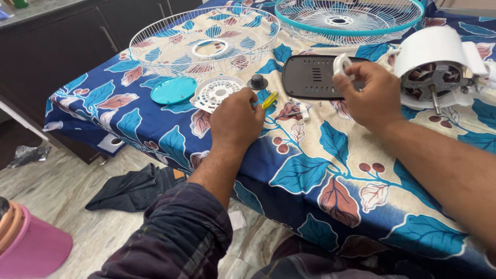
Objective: The person assembles a table fan by attaching the motor housing to the neck, securing it with a screw, and then installing the rear fan blade onto the motor shaft. They use a screwdriver to tighten the components and organize small parts on the table.
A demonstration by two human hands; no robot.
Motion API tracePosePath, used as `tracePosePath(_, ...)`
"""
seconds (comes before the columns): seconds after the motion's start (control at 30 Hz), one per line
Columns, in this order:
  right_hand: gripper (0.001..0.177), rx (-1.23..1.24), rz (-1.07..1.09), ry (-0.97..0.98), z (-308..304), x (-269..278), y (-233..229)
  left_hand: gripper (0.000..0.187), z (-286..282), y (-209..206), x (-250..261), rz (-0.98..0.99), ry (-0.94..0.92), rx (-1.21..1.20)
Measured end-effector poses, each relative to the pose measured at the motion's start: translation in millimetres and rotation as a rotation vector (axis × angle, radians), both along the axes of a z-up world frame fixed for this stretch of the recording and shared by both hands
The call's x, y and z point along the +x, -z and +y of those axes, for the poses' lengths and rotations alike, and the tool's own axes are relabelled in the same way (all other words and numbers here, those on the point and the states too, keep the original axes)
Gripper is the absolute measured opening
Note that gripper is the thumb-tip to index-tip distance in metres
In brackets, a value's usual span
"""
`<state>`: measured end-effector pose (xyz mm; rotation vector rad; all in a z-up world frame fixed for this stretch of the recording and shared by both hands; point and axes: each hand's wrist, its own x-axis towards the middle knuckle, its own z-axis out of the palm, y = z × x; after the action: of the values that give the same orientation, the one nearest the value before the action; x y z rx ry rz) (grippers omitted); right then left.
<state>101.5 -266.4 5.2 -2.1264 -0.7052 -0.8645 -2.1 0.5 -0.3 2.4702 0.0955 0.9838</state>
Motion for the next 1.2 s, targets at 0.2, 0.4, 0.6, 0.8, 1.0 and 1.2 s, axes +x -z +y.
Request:
tracePosePath(0.2,0.037,-0.192,-0.222,-0.106,-37.5,-36.7,-23.8,0.014,0.1,0.8,1.2,-0.024,0.053,-0.049)
tracePosePath(0.4,0.034,-0.316,-0.25,-0.122,-90.8,-68.1,-38.7,0.014,2.6,0.5,4.7,-0.023,-0.014,-0.069)
tracePosePath(0.6,0.037,-0.308,0.191,0.078,-142.6,-83.3,-44.8,0.015,-8.3,-13.9,-2.1,-0.092,0.005,-0.034)
tracePosePath(0.8,0.031,-0.425,0.094,-0.158,-133.7,-102.1,-37.4,0.035,-115.0,-34.6,9.2,0.398,0.506,-0.529)
tracePosePath(1.0,0.043,-0.447,-0.084,-0.196,-120.4,-104.2,-33.7,0.032,-166.4,-26.0,1.7,0.688,0.915,-0.845)
tracePosePath(1.2,0.075,-0.276,0.18,-0.185,-108.8,-102.9,-7.8,0.028,-132.0,-25.4,46.0,0.506,0.649,-0.812)
